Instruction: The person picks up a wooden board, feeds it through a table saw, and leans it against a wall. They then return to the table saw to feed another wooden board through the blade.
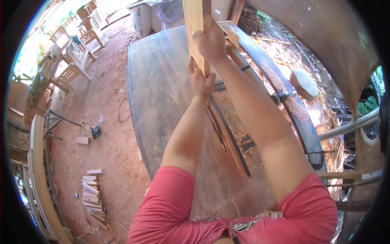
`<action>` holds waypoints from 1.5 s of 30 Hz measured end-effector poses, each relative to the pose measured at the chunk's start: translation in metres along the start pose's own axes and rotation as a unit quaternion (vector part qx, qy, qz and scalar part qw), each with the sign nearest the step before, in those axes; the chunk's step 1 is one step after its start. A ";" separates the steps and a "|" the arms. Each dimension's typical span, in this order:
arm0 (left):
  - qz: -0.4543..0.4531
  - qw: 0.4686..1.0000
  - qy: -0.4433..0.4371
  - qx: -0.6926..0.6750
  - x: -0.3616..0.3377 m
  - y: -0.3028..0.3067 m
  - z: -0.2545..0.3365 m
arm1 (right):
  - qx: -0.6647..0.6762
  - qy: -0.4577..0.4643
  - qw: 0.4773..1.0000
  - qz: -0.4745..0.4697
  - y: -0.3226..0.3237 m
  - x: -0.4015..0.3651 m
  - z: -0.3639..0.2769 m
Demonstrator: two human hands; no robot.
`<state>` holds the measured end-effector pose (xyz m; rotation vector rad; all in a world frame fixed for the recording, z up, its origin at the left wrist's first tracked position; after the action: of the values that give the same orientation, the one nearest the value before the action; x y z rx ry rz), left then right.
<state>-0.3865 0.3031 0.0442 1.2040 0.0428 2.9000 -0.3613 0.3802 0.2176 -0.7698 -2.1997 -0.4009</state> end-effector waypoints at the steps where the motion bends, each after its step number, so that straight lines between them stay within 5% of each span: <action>1: -0.008 1.000 0.009 0.010 0.006 -0.003 -0.010 | -0.016 -0.001 1.000 0.001 -0.006 0.006 0.009; 5: -0.033 0.997 -0.021 0.060 0.043 0.001 -0.028 | -0.059 0.041 0.997 0.018 -0.026 0.030 0.032; 7: -0.188 0.967 0.134 0.104 0.048 -0.005 -0.058 | -0.060 0.017 0.998 0.018 -0.041 0.033 0.039; 10: -0.253 0.955 0.156 -0.029 0.048 0.021 -0.058 | -0.093 -0.022 0.995 0.026 -0.061 0.023 0.016; 12: -0.254 0.958 0.128 0.021 0.039 0.061 -0.036 | -0.130 -0.050 0.990 0.008 -0.071 0.000 -0.005; 18: -0.252 0.930 0.225 0.146 -0.043 0.194 0.037 | -0.056 0.020 0.998 0.016 -0.082 -0.102 -0.127; 20: -0.232 0.937 0.213 0.151 -0.073 0.227 0.056 | -0.072 -0.008 0.997 -0.019 -0.084 -0.137 -0.140; 22: -0.265 0.893 0.304 0.201 -0.099 0.267 0.111 | -0.034 -0.089 0.992 -0.085 -0.074 -0.179 -0.162; 25: -0.180 0.948 0.122 0.233 -0.143 0.308 0.147 | 0.066 -0.072 0.995 -0.016 -0.051 -0.238 -0.203; 26: -0.197 0.945 0.077 0.250 -0.165 0.323 0.154 | 0.019 -0.130 0.991 -0.023 -0.042 -0.260 -0.204; 27: -0.188 0.944 0.082 0.257 -0.183 0.351 0.159 | 0.133 -0.211 0.968 -0.006 -0.044 -0.280 -0.256; 29: -0.082 0.988 -0.029 0.124 -0.217 0.414 0.195 | 0.240 -0.232 0.942 -0.044 -0.048 -0.314 -0.273; 31: 0.093 0.974 0.205 0.013 -0.302 0.491 0.103 | 0.287 -0.264 0.920 -0.047 -0.052 -0.347 -0.307; 33: -0.041 0.841 0.539 0.008 -0.376 0.571 0.047 | 0.329 -0.329 0.881 -0.085 -0.051 -0.397 -0.291; 35: 0.158 0.837 0.524 -0.020 -0.427 0.650 0.056 | 0.370 -0.389 0.835 -0.120 -0.047 -0.434 -0.292; 37: 0.257 0.842 0.470 -0.059 -0.491 0.736 0.044 | 0.511 -0.408 0.749 -0.112 -0.047 -0.452 -0.324; 39: 0.317 0.855 0.378 -0.159 -0.579 0.818 0.022 | 0.527 -0.416 0.733 -0.107 -0.045 -0.467 -0.354; 42: 0.377 0.737 0.550 0.111 -0.618 0.895 0.157 | 0.521 -0.438 0.722 -0.121 -0.046 -0.523 -0.375; 45: 0.396 0.618 0.635 0.240 -0.640 0.944 0.282 | 0.502 -0.441 0.731 -0.142 -0.064 -0.581 -0.422</action>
<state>0.2737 -0.6412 -0.1862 -1.5974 0.3659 3.7694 0.1422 -0.1119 0.0608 0.0708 -2.8352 1.2254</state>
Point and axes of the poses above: each hand's wrist, its own x-axis towards the middle knuckle, its own y-axis out of the back of the hand, z = x × y, the point moved 8 cm from there along x, towards the middle knuckle
